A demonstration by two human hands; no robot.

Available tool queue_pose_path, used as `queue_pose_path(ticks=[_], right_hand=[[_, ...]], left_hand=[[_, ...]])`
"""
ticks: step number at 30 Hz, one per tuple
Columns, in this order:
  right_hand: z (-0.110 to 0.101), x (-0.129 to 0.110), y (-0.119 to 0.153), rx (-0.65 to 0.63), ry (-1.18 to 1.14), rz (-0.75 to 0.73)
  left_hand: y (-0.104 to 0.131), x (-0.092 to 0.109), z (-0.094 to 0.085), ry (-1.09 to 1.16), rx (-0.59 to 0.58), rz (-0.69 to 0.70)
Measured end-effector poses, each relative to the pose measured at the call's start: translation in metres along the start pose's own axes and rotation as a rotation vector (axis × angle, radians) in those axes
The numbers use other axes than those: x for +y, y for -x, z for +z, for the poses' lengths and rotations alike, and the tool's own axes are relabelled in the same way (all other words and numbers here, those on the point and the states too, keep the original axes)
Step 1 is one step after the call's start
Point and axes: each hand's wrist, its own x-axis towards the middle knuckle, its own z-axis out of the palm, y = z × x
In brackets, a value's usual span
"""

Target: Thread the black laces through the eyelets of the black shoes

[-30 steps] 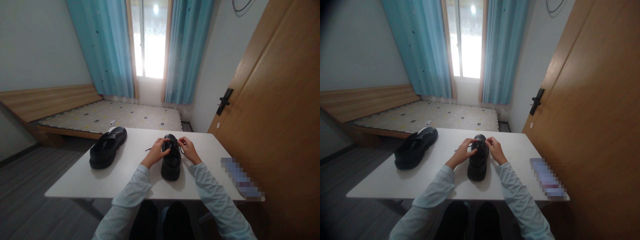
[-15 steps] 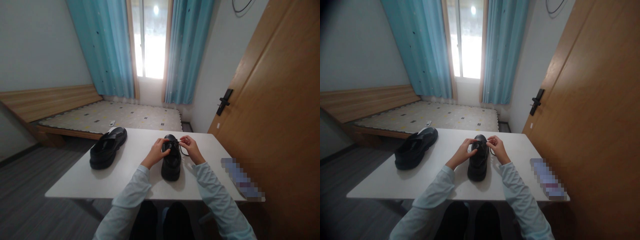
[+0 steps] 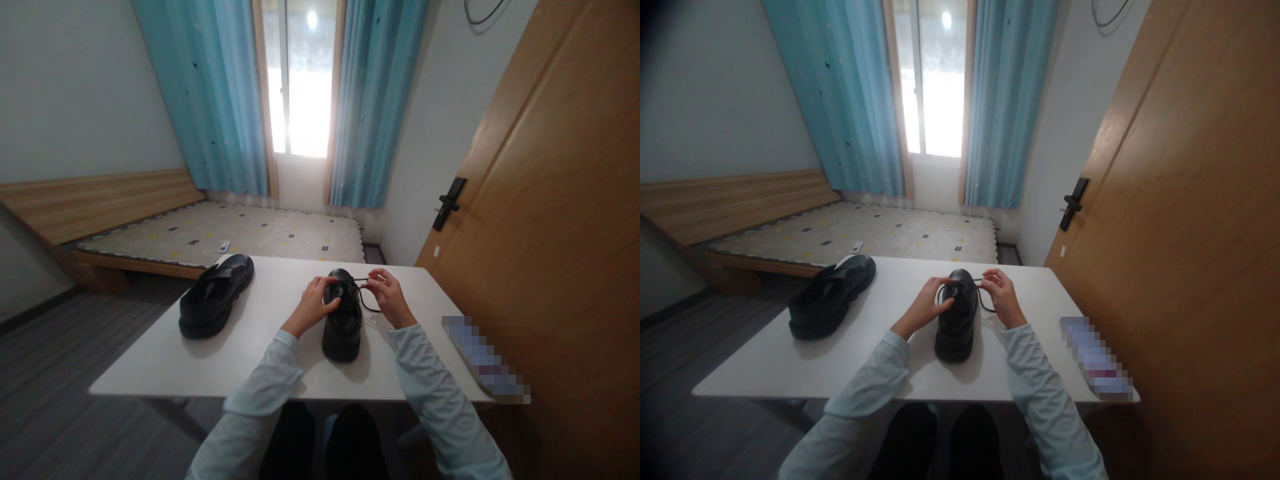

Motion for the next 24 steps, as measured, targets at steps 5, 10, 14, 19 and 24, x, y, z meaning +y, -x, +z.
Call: queue_pose_path(ticks=[5, 10, 14, 19, 24], right_hand=[[-0.005, -0.008, 0.000, 0.048, -0.047, -0.027], [-0.016, -0.013, -0.002, 0.111, -0.181, -0.046], [-0.022, -0.017, -0.004, 0.159, -0.245, -0.076], [-0.024, -0.018, -0.005, 0.216, -0.332, -0.065], [-0.025, -0.020, -0.005, 0.271, -0.360, -0.058]], left_hand=[[0.000, -0.002, 0.001, 0.001, 0.003, -0.005], [0.000, -0.001, 0.000, -0.003, -0.006, -0.019], [-0.001, -0.001, 0.000, 0.002, -0.013, -0.011], [0.000, -0.002, 0.001, -0.012, -0.017, -0.017], [0.000, -0.003, 0.002, -0.006, -0.007, 0.000]])
